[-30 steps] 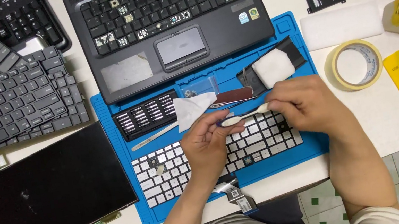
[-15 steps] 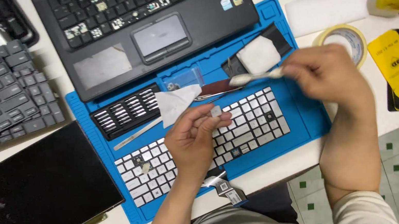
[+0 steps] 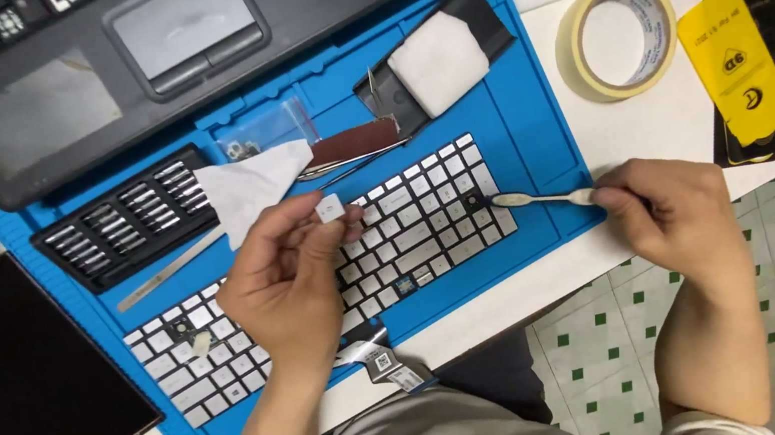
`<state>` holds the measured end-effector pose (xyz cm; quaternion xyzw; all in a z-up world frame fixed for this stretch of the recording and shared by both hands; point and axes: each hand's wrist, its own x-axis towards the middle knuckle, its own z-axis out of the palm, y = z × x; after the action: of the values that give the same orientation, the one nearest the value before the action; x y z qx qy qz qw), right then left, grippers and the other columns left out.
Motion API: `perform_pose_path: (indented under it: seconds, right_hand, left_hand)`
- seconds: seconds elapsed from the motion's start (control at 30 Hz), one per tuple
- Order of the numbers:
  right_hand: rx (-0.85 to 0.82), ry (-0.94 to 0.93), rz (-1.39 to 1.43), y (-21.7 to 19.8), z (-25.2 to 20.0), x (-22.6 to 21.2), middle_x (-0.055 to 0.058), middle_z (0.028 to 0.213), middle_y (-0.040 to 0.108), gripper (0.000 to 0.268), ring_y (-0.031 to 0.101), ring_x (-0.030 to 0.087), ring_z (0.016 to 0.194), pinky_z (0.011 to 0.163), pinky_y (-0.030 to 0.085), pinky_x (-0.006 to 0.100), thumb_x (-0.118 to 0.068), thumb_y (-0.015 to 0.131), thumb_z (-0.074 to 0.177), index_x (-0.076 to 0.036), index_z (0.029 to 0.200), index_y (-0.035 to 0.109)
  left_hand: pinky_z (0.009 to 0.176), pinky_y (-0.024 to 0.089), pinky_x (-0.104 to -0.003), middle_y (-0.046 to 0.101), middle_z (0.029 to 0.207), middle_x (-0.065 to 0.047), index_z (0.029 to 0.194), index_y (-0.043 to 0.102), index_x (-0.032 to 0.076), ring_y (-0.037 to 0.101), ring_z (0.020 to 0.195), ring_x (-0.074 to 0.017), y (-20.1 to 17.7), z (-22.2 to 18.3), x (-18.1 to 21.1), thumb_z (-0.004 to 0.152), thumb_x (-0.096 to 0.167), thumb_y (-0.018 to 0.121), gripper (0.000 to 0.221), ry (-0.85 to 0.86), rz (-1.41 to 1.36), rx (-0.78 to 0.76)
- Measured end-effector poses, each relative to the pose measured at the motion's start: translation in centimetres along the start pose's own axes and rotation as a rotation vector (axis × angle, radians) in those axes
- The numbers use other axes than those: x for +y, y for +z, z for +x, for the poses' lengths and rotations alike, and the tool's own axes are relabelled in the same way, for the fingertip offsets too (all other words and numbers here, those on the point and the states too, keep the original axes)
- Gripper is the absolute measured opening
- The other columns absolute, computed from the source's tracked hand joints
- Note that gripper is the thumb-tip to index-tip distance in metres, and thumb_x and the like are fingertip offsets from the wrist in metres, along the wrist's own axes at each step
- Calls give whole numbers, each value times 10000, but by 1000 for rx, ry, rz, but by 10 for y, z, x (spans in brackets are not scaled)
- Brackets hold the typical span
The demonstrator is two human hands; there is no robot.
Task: Cleaning a laptop keyboard frame and individual keys using a toothbrush and tweezers on a repair bench.
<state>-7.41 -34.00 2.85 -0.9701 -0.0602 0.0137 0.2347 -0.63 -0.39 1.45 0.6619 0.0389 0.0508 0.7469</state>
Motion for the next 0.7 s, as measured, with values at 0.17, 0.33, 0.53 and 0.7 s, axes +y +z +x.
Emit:
perform_pose_path:
  seconds: [0.17,0.33,0.53,0.7]
  right_hand:
    - [16,-121,-172,6,14,-7,3,873,748,203,688,193,758,578,459,312,-198,648,1042,-110,882,737]
    - [-63,-97,-154,2,16,1,-17,690,641,234,583,169,602,538,428,310,-172,651,1021,-122,796,688]
    - [-68,-103,-174,4,16,0,-13,672,624,240,589,189,611,539,415,333,-227,648,1030,-138,812,695]
    - [5,-133,-181,9,17,-2,-5,754,686,151,624,182,659,569,448,323,-141,679,1014,-127,875,737]
  left_hand:
    - [831,717,-355,699,860,-164,1154,654,-51,782,776,-263,-2,2,-2,982,-53,681,175,28,-16,29]
    - [840,719,-356,675,823,-141,1150,659,-46,772,756,-252,-4,4,-2,979,-61,679,172,18,-20,32]
    - [816,695,-314,711,848,-145,1159,669,-39,789,798,-249,-6,3,-2,978,-62,679,183,-19,-45,25]
    - [823,699,-324,719,839,-143,1162,672,-43,776,776,-232,-6,2,0,975,-39,687,188,-15,-57,15]
